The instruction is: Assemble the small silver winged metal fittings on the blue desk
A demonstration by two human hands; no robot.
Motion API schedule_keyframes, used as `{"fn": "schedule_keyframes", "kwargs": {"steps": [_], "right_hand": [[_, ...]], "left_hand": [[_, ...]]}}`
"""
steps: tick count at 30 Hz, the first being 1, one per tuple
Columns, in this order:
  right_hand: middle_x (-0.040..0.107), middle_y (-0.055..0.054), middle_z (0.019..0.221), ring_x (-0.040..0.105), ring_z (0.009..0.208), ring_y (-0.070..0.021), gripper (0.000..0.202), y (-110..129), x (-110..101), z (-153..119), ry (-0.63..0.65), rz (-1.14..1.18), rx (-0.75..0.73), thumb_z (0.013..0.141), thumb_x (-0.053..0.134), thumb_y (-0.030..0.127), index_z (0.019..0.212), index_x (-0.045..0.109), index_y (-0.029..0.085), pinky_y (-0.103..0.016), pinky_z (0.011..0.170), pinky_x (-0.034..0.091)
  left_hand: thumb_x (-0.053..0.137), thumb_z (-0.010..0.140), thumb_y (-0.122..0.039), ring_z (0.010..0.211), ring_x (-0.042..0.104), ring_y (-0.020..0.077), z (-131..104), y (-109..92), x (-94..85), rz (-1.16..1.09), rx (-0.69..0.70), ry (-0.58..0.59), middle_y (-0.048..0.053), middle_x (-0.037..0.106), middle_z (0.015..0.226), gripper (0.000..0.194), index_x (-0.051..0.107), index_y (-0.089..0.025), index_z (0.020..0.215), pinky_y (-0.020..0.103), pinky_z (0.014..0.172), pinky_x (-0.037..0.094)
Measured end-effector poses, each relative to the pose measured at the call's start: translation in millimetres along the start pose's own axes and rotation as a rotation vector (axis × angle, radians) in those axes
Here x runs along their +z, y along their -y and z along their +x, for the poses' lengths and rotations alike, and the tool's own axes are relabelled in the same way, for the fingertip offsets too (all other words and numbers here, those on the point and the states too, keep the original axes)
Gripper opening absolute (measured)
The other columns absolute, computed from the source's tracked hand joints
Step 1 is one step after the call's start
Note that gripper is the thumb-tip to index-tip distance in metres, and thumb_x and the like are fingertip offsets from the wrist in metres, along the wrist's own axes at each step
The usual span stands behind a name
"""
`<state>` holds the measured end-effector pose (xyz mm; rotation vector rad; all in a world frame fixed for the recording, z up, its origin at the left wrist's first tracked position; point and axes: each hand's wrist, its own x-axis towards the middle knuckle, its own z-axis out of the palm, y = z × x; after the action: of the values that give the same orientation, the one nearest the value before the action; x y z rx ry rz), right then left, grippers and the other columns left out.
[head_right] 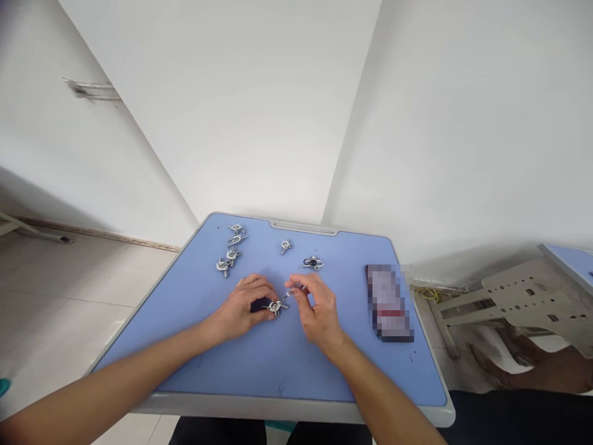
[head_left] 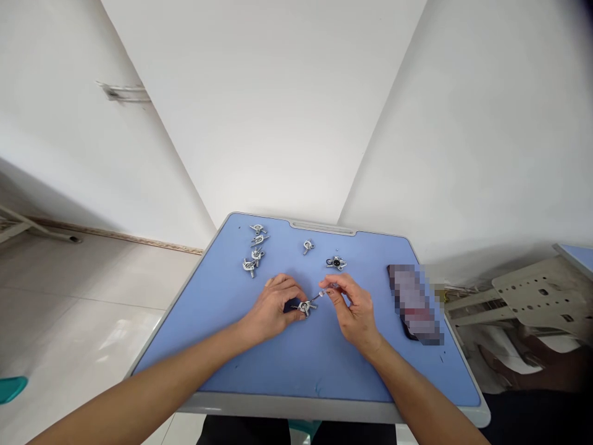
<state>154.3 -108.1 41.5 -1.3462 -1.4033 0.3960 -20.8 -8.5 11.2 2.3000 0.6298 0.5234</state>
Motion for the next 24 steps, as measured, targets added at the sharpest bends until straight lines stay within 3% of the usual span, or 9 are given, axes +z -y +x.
{"fn": "schedule_keyframes", "kwargs": {"steps": [12,24], "right_hand": [[0.072,-0.005,0.093,0.067,0.084,-0.0179,0.02,1.0,-0.5,-0.2,-0.003,-0.014,0.011,0.095,0.05,0.024,0.108,0.066,0.026,-0.033,0.074,0.055],[0.07,-0.006,0.098,0.064,0.087,-0.0193,0.029,0.5,-8.3,5.6,0.103,-0.15,-0.123,0.095,0.048,0.02,0.118,0.064,0.028,-0.033,0.069,0.053]], "left_hand": [[0.08,0.074,-0.018,0.097,0.054,0.0231,1.3,-0.6,-1.6,0.003,-0.014,0.009,0.001,0.07,0.095,0.018,0.07,-0.023,0.087,0.037,0.088,0.039],[0.079,0.076,-0.023,0.095,0.057,0.0227,6.5,7.3,2.8,-0.029,0.033,-0.04,0.001,0.071,0.092,0.014,0.071,-0.023,0.087,0.037,0.085,0.039]]}}
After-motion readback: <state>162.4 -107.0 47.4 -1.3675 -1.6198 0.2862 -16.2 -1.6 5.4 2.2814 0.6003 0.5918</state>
